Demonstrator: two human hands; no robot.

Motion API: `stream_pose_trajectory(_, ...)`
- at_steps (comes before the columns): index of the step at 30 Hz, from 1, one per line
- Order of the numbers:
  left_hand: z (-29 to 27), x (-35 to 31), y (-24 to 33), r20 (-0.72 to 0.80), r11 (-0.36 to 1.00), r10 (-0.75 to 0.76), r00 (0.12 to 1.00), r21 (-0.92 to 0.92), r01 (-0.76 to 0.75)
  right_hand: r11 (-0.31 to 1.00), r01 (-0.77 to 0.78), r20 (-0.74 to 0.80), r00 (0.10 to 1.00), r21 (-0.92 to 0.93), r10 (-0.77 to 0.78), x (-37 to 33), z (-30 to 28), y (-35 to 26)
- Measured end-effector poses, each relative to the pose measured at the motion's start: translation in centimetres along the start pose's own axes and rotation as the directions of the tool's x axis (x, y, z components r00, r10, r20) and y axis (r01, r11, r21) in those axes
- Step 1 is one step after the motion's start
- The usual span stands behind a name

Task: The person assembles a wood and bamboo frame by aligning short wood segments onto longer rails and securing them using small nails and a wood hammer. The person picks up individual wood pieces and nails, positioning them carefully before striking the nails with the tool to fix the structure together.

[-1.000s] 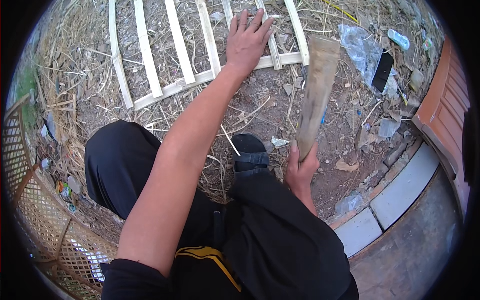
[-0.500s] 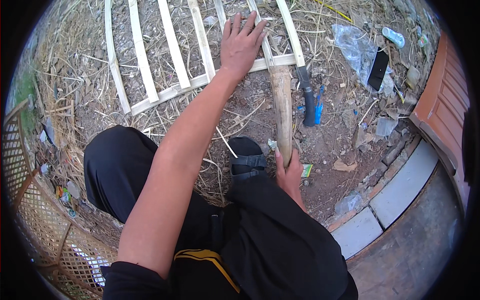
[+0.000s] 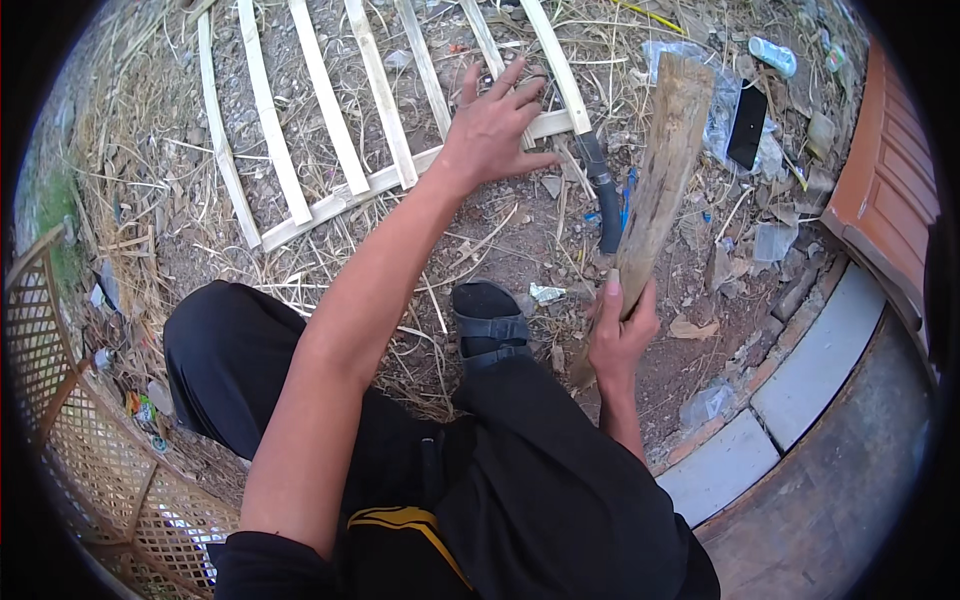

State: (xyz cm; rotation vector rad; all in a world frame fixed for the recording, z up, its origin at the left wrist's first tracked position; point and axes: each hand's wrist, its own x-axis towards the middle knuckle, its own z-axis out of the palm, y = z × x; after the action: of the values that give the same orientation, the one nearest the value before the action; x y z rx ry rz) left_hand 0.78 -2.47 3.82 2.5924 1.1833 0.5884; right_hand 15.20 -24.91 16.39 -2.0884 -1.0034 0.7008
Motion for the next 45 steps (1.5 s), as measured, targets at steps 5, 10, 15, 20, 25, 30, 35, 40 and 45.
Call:
stream_pose_trajectory(5,-0.5,1.1,-0.4,0.231,0.993,0.088,0.969,0.059,-0.105,0.999,-0.025,0.060,0.998,0.033,0.023,0.4,-0.3,-0.7)
stream_pose_trajectory(10,-1.9,2.8,0.1,0.293,0.994,0.102,0.950,0.001,-0.107,0.996,-0.070,0.066,0.996,0.047,0.067,-0.2,-0.2,0.5)
stream_pose_trajectory(15,-2.8,2.9,-0.1,0.386,0.992,0.114,0.915,-0.102,-0.081,0.999,-0.025,0.030,0.999,-0.030,0.026,-0.4,-0.3,0.9)
stream_pose_trajectory(20,-1.0,0.8,-1.9,0.159,0.962,0.209,0.965,-0.210,-0.174,0.988,-0.071,0.136,0.987,-0.139,0.090,0.2,0.1,-0.3)
stream_pose_trajectory(25,-1.7,1.2,-1.1,0.162,0.972,0.159,0.974,-0.199,-0.126,0.988,-0.110,0.131,0.984,-0.108,0.123,0.1,0.2,0.4)
stream_pose_trajectory(30,-1.9,1.2,-2.8,0.171,0.980,0.117,0.978,-0.180,-0.086,0.980,-0.166,0.171,0.968,-0.113,0.184,0.0,0.4,0.2)
stream_pose_trajectory(35,-0.5,0.4,-2.7,0.088,0.979,0.118,0.989,-0.176,-0.101,0.980,-0.165,0.160,0.970,-0.108,0.181,0.4,1.1,0.5)
stream_pose_trajectory(40,0.2,-0.4,-2.7,-0.042,0.983,0.103,0.994,-0.148,-0.108,0.980,-0.050,0.126,0.989,-0.194,0.076,0.3,1.8,0.2)
stream_pose_trajectory(45,0.1,-0.3,-2.7,-0.061,0.983,0.099,0.993,-0.151,-0.107,0.983,0.152,0.057,0.988,-0.100,-0.146,-1.1,1.1,0.2)
